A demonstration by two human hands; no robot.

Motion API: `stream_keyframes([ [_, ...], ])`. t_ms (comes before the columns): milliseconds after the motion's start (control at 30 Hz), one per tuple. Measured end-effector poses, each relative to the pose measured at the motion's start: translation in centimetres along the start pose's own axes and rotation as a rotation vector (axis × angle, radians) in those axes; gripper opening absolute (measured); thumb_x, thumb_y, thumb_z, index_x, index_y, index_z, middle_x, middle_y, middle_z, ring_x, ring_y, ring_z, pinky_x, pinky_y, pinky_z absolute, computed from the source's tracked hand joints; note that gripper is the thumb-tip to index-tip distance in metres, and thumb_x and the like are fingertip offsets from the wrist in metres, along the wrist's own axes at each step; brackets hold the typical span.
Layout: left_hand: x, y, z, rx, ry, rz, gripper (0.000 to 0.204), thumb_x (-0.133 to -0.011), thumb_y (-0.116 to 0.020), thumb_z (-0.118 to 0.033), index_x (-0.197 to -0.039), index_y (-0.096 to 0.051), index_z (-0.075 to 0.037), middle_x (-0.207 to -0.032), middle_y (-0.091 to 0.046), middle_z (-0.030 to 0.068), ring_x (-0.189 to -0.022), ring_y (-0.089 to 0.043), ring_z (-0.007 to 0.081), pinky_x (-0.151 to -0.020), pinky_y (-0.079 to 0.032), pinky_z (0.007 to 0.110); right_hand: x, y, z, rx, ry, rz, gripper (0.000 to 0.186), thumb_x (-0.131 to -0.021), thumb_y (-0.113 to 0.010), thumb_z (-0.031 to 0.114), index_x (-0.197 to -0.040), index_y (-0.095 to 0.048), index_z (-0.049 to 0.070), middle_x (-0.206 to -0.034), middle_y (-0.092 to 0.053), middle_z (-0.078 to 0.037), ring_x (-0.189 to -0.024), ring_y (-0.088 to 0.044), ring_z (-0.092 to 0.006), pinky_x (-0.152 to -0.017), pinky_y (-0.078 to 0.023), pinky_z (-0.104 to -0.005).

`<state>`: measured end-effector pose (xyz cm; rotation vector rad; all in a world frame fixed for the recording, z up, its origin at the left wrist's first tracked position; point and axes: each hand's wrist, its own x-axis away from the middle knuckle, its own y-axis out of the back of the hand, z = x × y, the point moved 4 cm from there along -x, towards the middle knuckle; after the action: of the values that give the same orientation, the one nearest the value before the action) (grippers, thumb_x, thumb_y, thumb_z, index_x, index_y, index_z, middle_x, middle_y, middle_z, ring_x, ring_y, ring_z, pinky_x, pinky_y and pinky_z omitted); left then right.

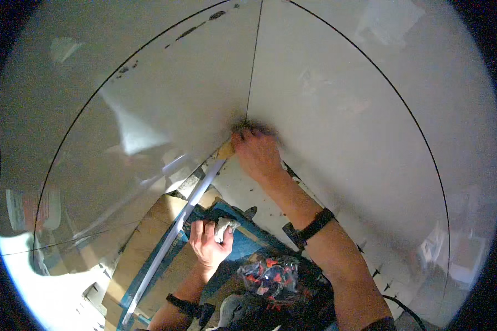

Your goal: Applying grout or sealant to wall tile joints using a small brush and cleaning with a rag.

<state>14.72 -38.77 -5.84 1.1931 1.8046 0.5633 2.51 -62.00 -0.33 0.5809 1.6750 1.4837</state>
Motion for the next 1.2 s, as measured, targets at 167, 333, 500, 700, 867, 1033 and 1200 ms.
stream_keyframes([
  [167, -0.4, 1.1, 0.8, -0.024, 0.007, -0.025, 0.037, -0.084, -0.076, -0.036, -0.087, -0.061, -0.002, -0.083, -0.053, 0.015, -0.073, -0.057, 0.0361, -0.061, -0.049, 0.048, 0.7, 1.2, 4.9, 0.11, -0.192, 0.377, 0.028, -0.085, -0.064, 0.017, -0.108, -0.07, 0.003, -0.095, -0.073, -0.015, -0.084, -0.074, -0.0264, -0.061, -0.059, -0.04],
  [333, -0.4, 0.6, 0.0, -0.015, -0.014, -0.038, 0.039, -0.086, -0.074, -0.037, -0.089, -0.061, -0.001, -0.083, -0.052, 0.0174, -0.071, -0.056, 0.0376, -0.061, -0.048, 0.049, -0.4, 0.4, 2.2, 0.065, -0.081, -0.117, 0.029, -0.086, -0.064, 0.016, -0.111, -0.068, 0.001, -0.096, -0.07, -0.014, -0.083, -0.075, -0.0266, -0.061, -0.058, -0.0411],
  [500, -0.7, 0.9, 0.0, -0.046, -0.015, -0.003, 0.038, -0.086, -0.074, -0.035, -0.089, -0.06, -0.001, -0.083, -0.052, 0.0184, -0.071, -0.056, 0.0385, -0.061, -0.048, 0.049, -0.5, 2.3, 3.7, 0.017, -0.114, -0.057, 0.027, -0.085, -0.065, 0.014, -0.111, -0.068, 0.007, -0.088, -0.07, -0.01, -0.079, -0.074, -0.0282, -0.061, -0.058, -0.0424],
  [700, -0.3, 0.4, 0.2, -0.065, -0.017, 0.028, 0.04, -0.086, -0.073, -0.039, -0.089, -0.06, -0.002, -0.083, -0.052, 0.0173, -0.073, -0.056, 0.0387, -0.062, -0.048, 0.05, -1.3, 0.9, 1.4, -0.005, -0.302, 0.318, 0.029, -0.085, -0.064, 0.014, -0.113, -0.069, 0.005, -0.088, -0.071, -0.011, -0.078, -0.074, -0.0303, -0.062, -0.059, -0.0428],
  [867, 0.0, 0.6, 0.3, -0.052, -0.012, 0.033, 0.04, -0.087, -0.073, -0.039, -0.088, -0.059, -0.001, -0.082, -0.051, 0.0174, -0.073, -0.056, 0.0385, -0.062, -0.048, 0.049, 0.2, 0.1, 2.6, 0.017, -0.114, 0.041, 0.027, -0.085, -0.063, 0.013, -0.11, -0.07, 0.003, -0.09, -0.071, -0.014, -0.078, -0.074, -0.0306, -0.062, -0.058, -0.0446],
  [1033, 0.2, 0.3, 0.2, -0.045, -0.027, -0.019, 0.04, -0.087, -0.073, -0.039, -0.089, -0.06, -0.001, -0.084, -0.053, 0.0187, -0.074, -0.056, 0.0392, -0.061, -0.047, 0.049, 0.5, 1.7, 3.5, -0.033, -0.198, 0.03, 0.02, -0.084, -0.063, 0.014, -0.098, -0.074, 0.004, -0.082, -0.073, -0.015, -0.073, -0.074, -0.0338, -0.064, -0.057, -0.0471],
  [1200, 0.8, 0.3, 0.7, -0.047, -0.033, 0.003, 0.041, -0.086, -0.073, -0.039, -0.092, -0.062, 0.0, -0.088, -0.054, 0.0194, -0.075, -0.057, 0.0401, -0.064, -0.049, 0.051, 1.5, 1.0, 1.8, -0.009, -0.259, 0.261, 0.015, -0.085, -0.064, 0.017, -0.087, -0.076, 0.009, -0.08, -0.076, -0.013, -0.074, -0.076, -0.0306, -0.062, -0.059, -0.0458],
])
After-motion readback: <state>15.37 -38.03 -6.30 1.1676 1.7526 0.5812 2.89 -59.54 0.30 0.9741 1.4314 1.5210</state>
